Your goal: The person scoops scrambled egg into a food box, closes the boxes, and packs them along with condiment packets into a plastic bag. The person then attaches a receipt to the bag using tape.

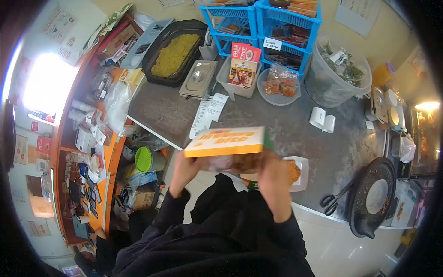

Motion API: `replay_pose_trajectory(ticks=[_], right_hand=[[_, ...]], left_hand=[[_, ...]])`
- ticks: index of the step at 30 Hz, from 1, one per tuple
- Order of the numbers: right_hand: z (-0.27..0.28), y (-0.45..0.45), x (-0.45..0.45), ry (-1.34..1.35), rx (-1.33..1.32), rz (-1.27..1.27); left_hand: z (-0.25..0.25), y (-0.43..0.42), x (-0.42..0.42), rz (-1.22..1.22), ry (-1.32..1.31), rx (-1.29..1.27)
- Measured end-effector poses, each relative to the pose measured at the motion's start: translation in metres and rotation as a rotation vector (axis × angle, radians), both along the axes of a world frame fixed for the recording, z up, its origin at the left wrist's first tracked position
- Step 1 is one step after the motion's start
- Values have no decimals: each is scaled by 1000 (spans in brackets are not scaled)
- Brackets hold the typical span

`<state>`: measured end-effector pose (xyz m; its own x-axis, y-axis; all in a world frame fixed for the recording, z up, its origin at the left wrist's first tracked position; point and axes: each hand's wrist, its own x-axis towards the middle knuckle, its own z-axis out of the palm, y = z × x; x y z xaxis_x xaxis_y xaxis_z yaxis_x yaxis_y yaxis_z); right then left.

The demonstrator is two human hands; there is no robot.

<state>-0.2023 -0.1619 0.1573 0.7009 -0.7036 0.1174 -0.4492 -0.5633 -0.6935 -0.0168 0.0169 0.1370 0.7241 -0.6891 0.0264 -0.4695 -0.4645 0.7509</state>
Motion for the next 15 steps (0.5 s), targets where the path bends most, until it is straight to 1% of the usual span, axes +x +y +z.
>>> replay_pose_trajectory(ticks=[1,3,6,8,10,11,12,14,15], right_hand=[[-19,14,17,-18,66,67],[-49,42,51,-29,54,284],[-66,86,111,115,84,430],[-84,111,155,64,96,381],[-106,128,200,-12,159,342],[-114,134,222,-5,169,336],[-120,139,243,5,177,333],[-143,147,286,12,214,296],[-139,149,300,27,217,300]], left_hand=[[-7,24,10,47,-45,4],[-25,69,35,133,-88,34],[-47,116,86,228,-76,89],[-60,134,128,276,-73,91],[-75,150,178,270,-137,130],[-84,158,203,269,-164,150],[-100,168,232,207,-268,114],[-116,169,281,179,-236,78],[-120,169,302,167,-223,64]])
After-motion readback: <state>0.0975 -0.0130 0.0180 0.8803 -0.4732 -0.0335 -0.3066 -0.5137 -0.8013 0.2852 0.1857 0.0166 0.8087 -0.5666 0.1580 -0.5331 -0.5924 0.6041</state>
